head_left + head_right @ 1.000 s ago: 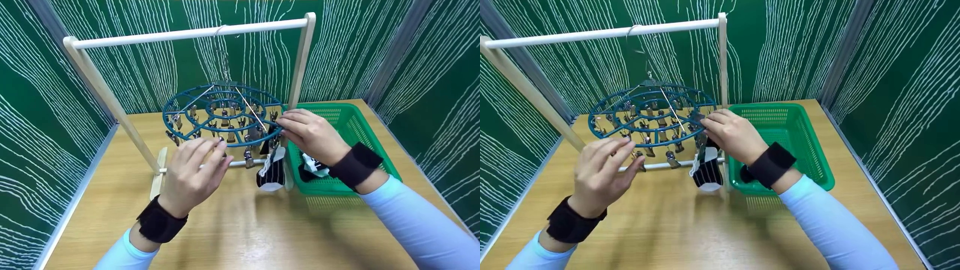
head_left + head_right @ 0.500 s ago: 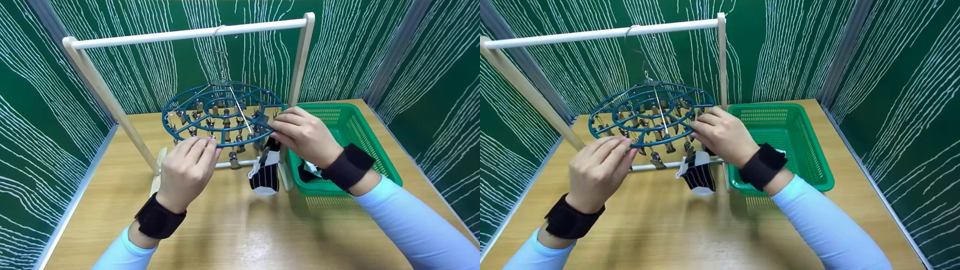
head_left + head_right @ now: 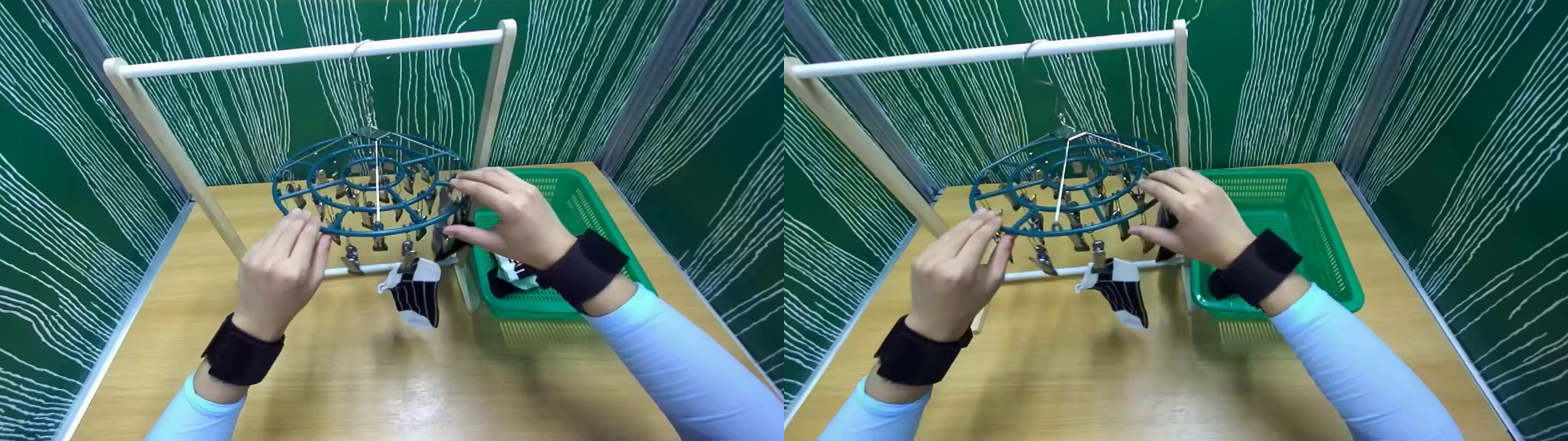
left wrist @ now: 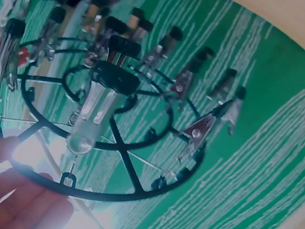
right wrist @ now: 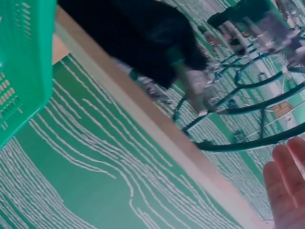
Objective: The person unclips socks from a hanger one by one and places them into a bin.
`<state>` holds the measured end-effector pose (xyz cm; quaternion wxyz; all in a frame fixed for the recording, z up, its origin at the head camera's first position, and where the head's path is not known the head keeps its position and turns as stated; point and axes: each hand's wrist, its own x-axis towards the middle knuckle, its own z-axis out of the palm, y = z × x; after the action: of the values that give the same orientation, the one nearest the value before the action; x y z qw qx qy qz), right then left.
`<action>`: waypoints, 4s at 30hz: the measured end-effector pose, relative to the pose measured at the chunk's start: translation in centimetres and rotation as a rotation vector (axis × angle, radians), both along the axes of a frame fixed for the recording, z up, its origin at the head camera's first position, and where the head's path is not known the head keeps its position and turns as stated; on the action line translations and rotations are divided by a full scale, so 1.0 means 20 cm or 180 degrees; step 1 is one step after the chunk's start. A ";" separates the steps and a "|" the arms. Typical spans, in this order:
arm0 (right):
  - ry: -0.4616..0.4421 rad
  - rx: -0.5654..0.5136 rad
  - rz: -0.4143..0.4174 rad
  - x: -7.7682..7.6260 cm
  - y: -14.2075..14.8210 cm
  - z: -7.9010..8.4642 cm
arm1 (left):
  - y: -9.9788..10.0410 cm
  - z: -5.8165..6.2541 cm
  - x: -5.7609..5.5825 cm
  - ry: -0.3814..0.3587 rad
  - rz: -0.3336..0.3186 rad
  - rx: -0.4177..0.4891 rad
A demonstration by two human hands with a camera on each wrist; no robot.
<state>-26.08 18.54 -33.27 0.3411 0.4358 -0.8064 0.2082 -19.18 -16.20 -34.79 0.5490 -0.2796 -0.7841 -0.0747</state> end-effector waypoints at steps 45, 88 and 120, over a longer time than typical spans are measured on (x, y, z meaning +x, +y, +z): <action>-0.0064 0.0255 -0.0215 -0.01 -0.03 -0.04 | 0.11 -0.06 0.12 -0.0989 -0.0817 0.0871; -0.0213 -0.0031 -0.0202 0.04 -0.01 -0.11 | 0.25 -0.18 -0.03 -0.3434 -0.1116 0.2081; -0.1666 -0.0484 -0.0305 0.31 -0.18 -0.49 | 0.27 -0.17 -0.06 -0.3555 -0.1489 0.2366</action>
<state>-19.96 14.96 -43.08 0.1623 0.3017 -0.8689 0.3574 -20.36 -10.86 -38.21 0.0936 -0.1547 -0.7904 -0.5853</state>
